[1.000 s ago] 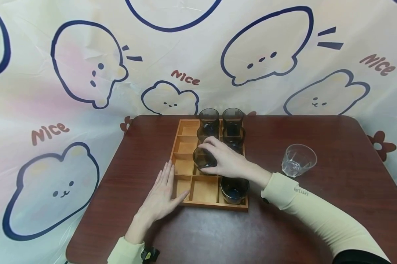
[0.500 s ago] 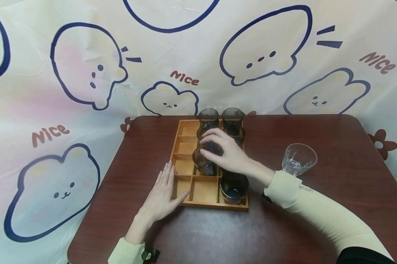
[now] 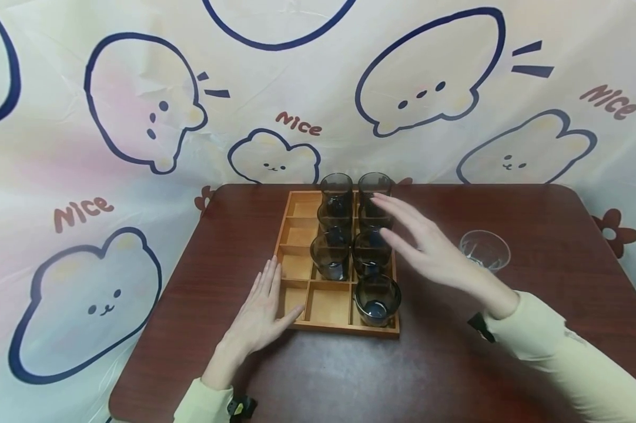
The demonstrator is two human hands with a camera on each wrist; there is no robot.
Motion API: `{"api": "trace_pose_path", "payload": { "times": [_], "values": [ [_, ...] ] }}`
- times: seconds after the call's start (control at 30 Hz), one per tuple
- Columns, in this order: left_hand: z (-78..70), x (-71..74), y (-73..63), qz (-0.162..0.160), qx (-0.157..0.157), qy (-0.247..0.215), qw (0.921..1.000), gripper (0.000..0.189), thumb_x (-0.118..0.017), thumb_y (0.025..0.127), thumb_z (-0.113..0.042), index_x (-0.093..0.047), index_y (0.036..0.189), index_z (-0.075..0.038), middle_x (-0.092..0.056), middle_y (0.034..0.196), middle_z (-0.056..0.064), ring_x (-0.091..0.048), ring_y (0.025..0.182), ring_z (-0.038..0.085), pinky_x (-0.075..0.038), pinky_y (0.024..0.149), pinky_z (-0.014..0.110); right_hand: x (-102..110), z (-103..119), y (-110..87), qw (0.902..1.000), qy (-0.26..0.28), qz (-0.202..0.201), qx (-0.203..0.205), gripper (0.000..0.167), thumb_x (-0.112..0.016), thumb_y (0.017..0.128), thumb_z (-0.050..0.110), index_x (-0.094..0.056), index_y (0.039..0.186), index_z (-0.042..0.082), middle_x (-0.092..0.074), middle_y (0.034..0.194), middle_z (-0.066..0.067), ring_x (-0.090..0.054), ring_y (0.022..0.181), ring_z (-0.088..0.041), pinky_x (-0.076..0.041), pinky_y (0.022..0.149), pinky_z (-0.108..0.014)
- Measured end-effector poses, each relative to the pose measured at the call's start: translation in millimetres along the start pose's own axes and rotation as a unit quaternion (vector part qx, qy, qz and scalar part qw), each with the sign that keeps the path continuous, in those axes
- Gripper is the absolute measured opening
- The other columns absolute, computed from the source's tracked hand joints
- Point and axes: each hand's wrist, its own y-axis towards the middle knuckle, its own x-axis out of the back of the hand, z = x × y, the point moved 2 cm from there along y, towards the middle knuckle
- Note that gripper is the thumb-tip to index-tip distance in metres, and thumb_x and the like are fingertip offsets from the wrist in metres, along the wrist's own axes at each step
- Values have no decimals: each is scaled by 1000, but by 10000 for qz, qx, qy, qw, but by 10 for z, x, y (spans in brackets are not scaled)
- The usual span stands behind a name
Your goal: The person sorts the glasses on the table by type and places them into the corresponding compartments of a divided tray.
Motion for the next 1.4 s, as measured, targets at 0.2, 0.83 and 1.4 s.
{"api": "trace_pose_path", "payload": {
  "times": [0.2,0.83,1.4],
  "values": [
    [-3,5,0,-29,9,-23,10000,111,-66,102,-62,-13,175,3,-5,186,20,-11,174,39,-20,140,59,386,-188,-315,9966,-380,-322,-656,66,-68,109,19,-43,170,25,-45,176,-5,-43,160,-28,-39,130,-40],
    [1,-15,-5,8,54,8,10000,111,-64,103,-64,-13,175,2,-4,186,19,-11,174,39,-20,140,59,820,-1139,-1339,9831,-16,-339,-1800,138,-97,79,3,-6,178,37,-26,179,-27,-26,142,29,-24,101,6],
    [-4,-14,-6,-16,18,15,10000,111,-64,103,-63,-12,175,3,-5,186,20,-10,174,38,-20,140,58,670,-1582,-1434,9817,1220,-105,-1460,120,-86,83,-14,-20,177,19,-55,160,24,-49,141,20,-36,105,0]
  ]
}}
